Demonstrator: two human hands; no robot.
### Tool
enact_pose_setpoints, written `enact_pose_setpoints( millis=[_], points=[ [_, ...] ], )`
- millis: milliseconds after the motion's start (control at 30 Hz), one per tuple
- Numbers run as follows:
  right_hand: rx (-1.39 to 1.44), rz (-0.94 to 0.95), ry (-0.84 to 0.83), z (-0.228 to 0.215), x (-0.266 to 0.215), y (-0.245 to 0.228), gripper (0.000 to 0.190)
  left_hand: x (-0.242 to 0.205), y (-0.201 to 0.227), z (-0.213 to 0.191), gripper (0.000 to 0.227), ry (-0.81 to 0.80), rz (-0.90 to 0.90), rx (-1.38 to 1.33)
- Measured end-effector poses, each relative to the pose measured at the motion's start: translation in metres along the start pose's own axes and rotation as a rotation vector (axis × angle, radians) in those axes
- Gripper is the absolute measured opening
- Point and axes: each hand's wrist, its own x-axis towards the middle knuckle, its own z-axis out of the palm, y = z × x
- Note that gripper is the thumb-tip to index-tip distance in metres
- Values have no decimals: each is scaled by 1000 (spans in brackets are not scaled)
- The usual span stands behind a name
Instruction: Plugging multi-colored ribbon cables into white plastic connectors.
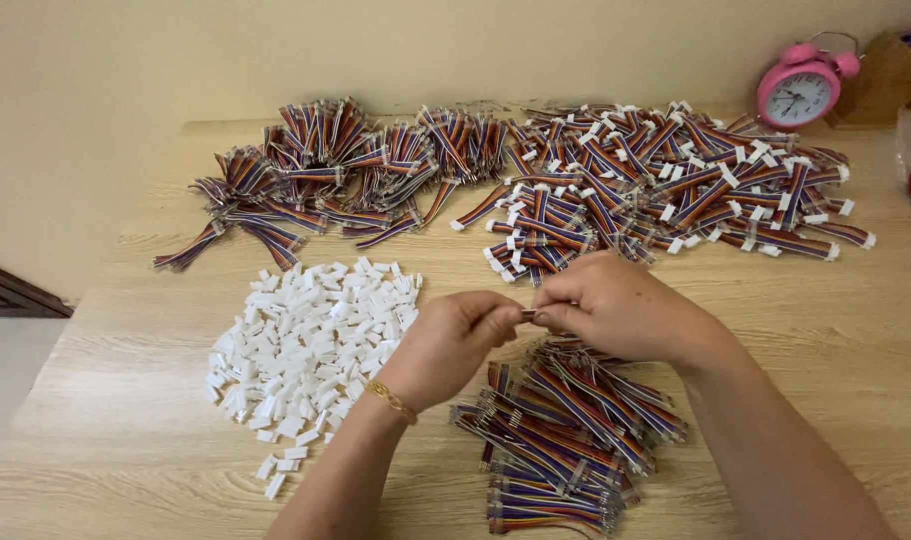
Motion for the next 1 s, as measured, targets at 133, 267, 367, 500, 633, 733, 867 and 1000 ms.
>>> enact_pose_setpoints(
  millis=[133, 267, 367, 500, 633, 733, 867, 1000],
  points=[
    [152, -18, 49, -1, -3, 6, 21, 17, -34, 7, 44, 11, 45, -386],
    [292, 22, 116, 1, -3, 8, 20, 27, -49, 21, 40, 80, 32, -699],
    [355, 46, 143, 0, -3, 3, 21, 29, -48, 33, 35, 202, 32, -788],
    [411, 44, 156, 4, -4, 2, 22, 28, -42, 45, 33, 357, -31, -884],
    [384, 29, 156, 5, -4, 3, 22, 24, -31, 48, 24, 403, -63, -905],
    [420, 43, 152, 5, -2, 4, 22, 24, -32, 48, 25, 404, -75, -986],
    [343, 152, 130, 5, 1, 2, 18, 20, -27, 44, 27, 312, -134, -1170],
    [358, 98, 96, 8, 2, 8, 17, 17, -21, 44, 20, 328, -108, -1141]
  ],
)
